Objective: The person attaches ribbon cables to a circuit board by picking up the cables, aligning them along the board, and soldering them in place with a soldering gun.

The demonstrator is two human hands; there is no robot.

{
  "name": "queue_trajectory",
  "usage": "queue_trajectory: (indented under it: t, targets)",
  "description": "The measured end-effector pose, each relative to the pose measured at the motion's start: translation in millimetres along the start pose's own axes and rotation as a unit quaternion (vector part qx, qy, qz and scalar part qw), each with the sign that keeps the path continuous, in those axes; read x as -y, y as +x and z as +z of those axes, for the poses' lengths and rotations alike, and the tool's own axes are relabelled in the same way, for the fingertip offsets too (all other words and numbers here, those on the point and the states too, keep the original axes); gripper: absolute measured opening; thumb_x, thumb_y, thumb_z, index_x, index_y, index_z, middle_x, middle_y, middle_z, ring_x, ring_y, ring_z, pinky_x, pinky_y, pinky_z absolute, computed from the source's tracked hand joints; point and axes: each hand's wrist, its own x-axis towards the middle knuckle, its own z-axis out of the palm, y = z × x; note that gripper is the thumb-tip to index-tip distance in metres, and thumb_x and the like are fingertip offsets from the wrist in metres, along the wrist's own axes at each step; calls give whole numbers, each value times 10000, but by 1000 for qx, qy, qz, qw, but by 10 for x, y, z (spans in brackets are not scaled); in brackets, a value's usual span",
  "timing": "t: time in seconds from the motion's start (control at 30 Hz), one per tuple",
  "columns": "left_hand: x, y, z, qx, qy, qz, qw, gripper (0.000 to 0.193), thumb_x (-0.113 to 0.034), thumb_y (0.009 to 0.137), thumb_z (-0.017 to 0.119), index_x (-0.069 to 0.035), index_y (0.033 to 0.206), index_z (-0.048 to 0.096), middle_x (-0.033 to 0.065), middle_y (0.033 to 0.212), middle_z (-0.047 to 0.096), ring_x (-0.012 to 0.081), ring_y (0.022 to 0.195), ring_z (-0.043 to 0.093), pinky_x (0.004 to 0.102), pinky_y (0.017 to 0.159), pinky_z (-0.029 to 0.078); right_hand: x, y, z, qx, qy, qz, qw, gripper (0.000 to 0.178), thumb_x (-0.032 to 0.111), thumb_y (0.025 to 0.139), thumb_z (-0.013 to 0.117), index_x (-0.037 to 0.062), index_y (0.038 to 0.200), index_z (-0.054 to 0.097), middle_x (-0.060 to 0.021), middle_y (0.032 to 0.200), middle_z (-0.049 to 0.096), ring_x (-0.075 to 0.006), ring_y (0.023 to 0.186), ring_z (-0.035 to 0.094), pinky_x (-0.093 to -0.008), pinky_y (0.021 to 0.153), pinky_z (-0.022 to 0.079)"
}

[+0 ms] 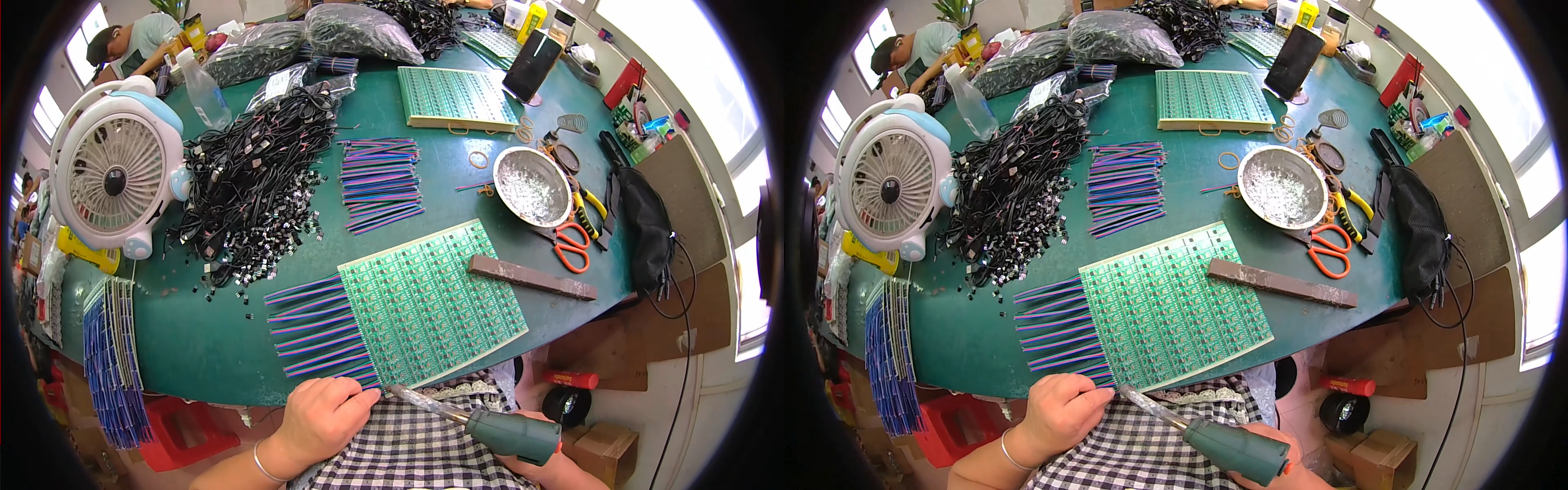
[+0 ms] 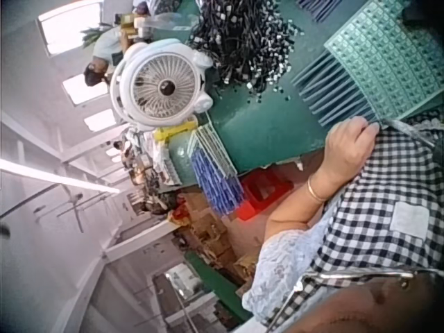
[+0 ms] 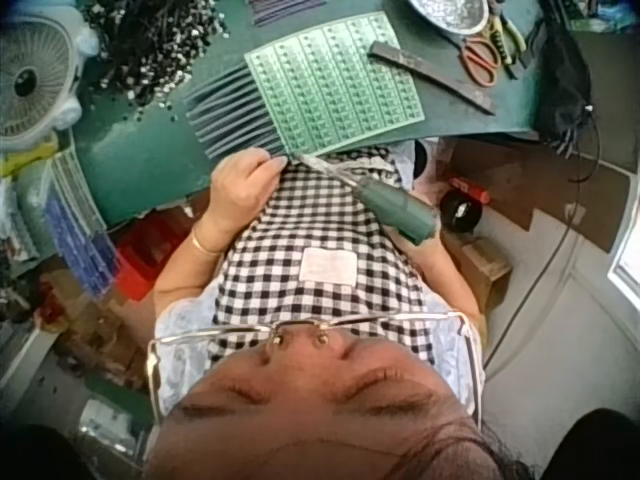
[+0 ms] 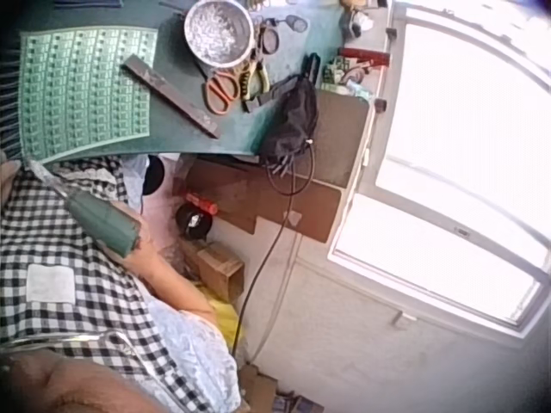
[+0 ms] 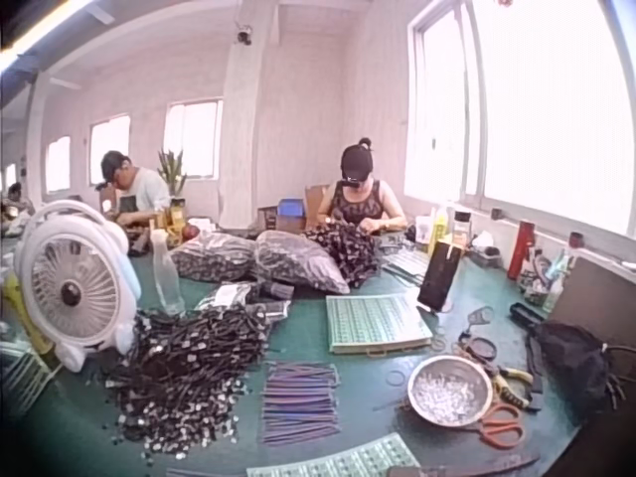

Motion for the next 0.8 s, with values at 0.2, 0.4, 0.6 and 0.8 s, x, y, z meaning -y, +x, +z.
queue_trajectory:
  t: [0.2, 0.4, 0.6, 0.8]
  targets:
    - [-5, 15, -10, 3, 2, -2, 1000, 267, -57, 670, 816, -116, 921, 745, 8, 817, 622, 200, 677, 634, 337, 556, 487, -32, -23, -24, -5, 5, -13, 1000, 221, 132, 827, 755, 54, 1032, 726, -86, 975, 730, -270, 872, 697, -389, 831, 530]
    - [-15, 21, -11, 2, 2, -3, 1000, 260, -62, 674, 817, -121, 917, 746, 7, 811, 618, 198, 669, 625, 339, 556, 478, -119, -101, -34, -46, -45, -49, 997, 229, 112, 772, 776, 66, 994, 740, -76, 923, 734, -262, 798, 698, -388, 757, 548]
    - [-10, 9, -10, 2, 3, -3, 1000, 269, -62, 672, 814, -127, 925, 750, -1, 818, 619, 193, 671, 622, 338, 554, 469, -187, -118, -20, -32, -43, -72, 996, 184, 80, 750, 781, 66, 932, 754, -68, 852, 744, -258, 741, 709, -381, 720, 552]
    - [-11, -3, -17, 10, 3, -8, 1000, 248, -84, 708, 787, -130, 949, 754, -4, 836, 622, 190, 685, 631, 343, 566, 482, -142, -95, -10, -21, -20, -43, 999, 179, 90, 766, 783, 66, 941, 756, -75, 866, 747, -252, 739, 708, -380, 711, 546]
